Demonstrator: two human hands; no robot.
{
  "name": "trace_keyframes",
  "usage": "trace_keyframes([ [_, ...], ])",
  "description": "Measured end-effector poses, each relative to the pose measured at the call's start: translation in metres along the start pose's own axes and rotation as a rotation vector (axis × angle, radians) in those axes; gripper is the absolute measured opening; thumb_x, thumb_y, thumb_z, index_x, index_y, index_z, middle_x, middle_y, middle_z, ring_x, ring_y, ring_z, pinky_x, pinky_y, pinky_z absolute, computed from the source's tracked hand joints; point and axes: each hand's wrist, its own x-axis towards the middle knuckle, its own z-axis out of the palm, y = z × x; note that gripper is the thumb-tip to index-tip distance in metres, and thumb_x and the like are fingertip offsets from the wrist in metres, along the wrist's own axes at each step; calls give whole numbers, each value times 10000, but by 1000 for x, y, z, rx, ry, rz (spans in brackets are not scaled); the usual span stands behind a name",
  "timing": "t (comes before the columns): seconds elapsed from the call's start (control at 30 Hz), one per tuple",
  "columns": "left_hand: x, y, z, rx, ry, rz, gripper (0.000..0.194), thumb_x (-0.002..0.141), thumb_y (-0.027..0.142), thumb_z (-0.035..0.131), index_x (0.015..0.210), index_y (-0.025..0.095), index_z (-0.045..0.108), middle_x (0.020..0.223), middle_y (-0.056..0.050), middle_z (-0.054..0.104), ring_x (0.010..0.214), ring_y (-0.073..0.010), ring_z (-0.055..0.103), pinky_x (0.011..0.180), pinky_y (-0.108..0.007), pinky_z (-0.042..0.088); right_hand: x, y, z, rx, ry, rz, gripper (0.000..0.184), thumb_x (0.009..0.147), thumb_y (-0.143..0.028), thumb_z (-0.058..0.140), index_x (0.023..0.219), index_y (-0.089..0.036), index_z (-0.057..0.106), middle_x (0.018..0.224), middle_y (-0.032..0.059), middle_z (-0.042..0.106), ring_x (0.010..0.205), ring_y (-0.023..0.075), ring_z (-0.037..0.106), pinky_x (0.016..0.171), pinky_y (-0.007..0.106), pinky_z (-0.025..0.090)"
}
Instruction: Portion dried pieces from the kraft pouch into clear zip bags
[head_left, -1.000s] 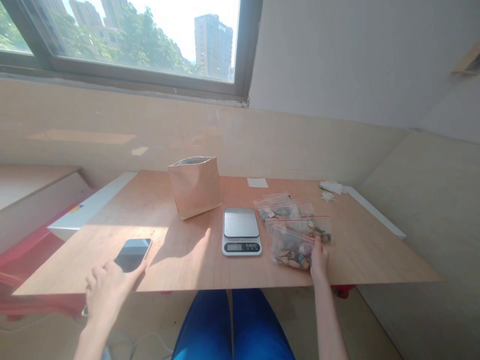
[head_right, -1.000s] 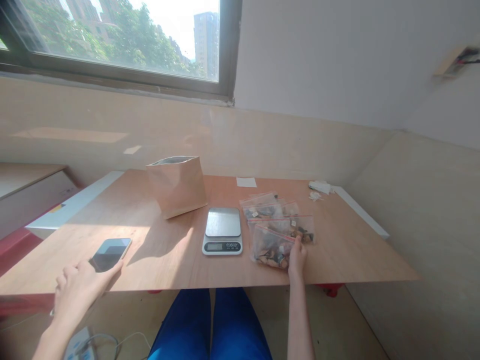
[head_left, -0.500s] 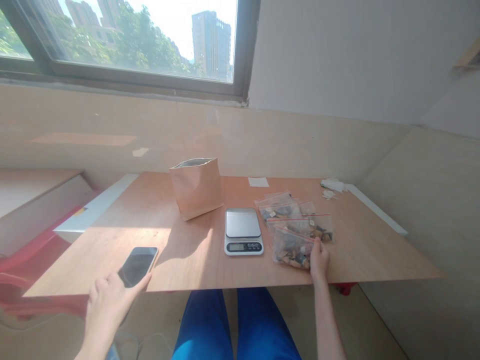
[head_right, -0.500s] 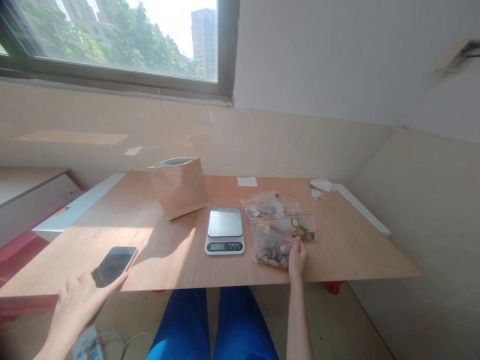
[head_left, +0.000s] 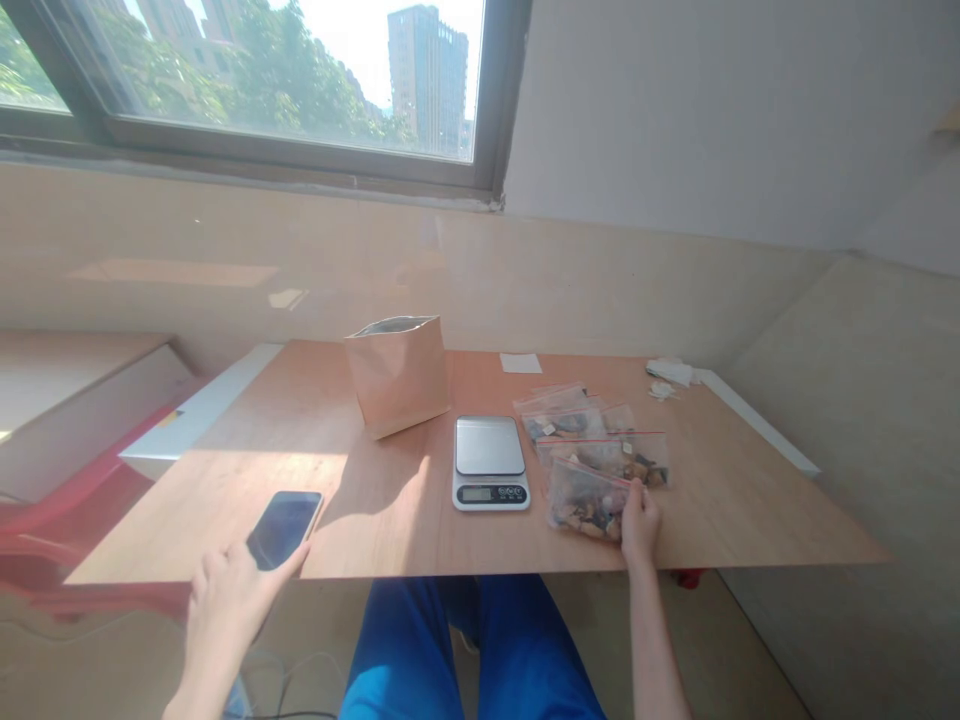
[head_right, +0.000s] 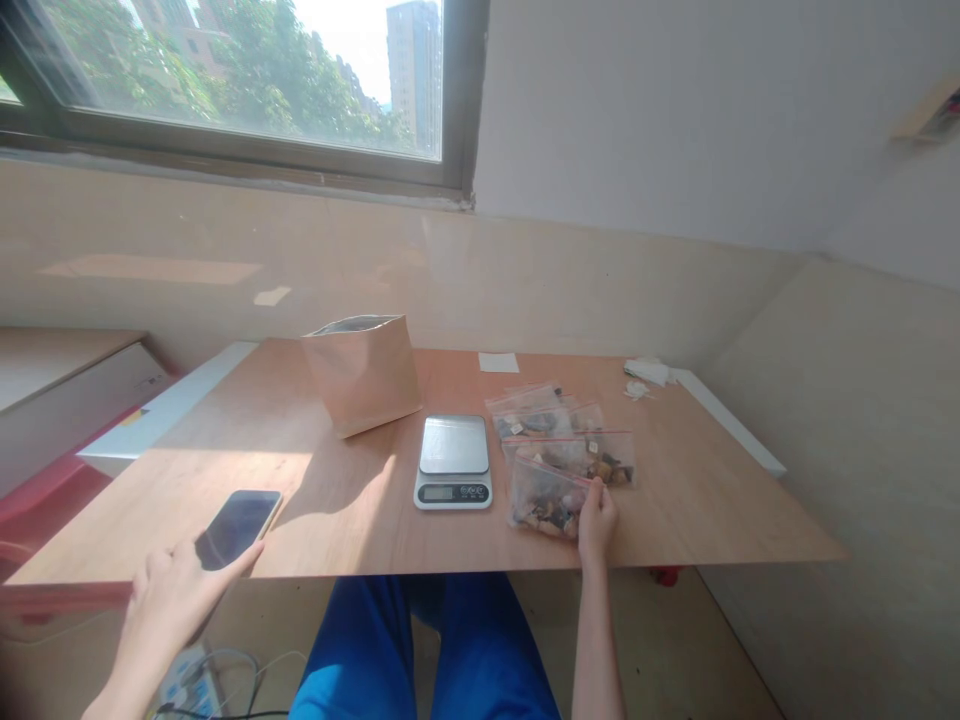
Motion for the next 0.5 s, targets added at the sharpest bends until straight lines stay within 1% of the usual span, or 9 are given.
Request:
trace_keyframes([
  [0.1,4,2,-6,48,-127,0,796,680,654,384,1193,47,429,1096,-232,507,1104,-346,427,871,-383,371,-1,-2,0,15,3,16,612,633,-734,380,586,-159,585,572,118,641,611,249,601,560,318,433],
  [0.17,6,2,-9,42,-160,-2,772,687,643,386,1202,69,422,1106,-218,496,1118,-341,411,866,-381,375,-2,-2,-1,35,4,27,622,617,-742,395,597,-152,592,577,117,643,621,251,606,559,318,439],
  [0.23,7,3,-10,37,-171,0,763,690,639,385,1205,77,421,1103,-211,493,1119,-340,406,856,-383,381,-2,-2,-1,62,2,49,632,597,-749,418,617,-144,601,578,112,643,616,248,606,553,317,443],
  [0.37,5,6,-11,35,-150,9,771,678,645,403,1205,82,433,1074,-203,504,1092,-341,428,841,-386,392,-3,-4,-3,105,2,93,630,576,-742,465,648,-135,615,604,110,656,619,247,612,555,318,456],
  [0.5,6,9,-12,17,-129,3,790,678,639,414,1204,50,432,1090,-225,498,1093,-356,428,837,-397,396,-4,-8,-3,111,19,96,604,588,-715,486,651,-130,622,623,112,661,667,253,621,589,318,466],
])
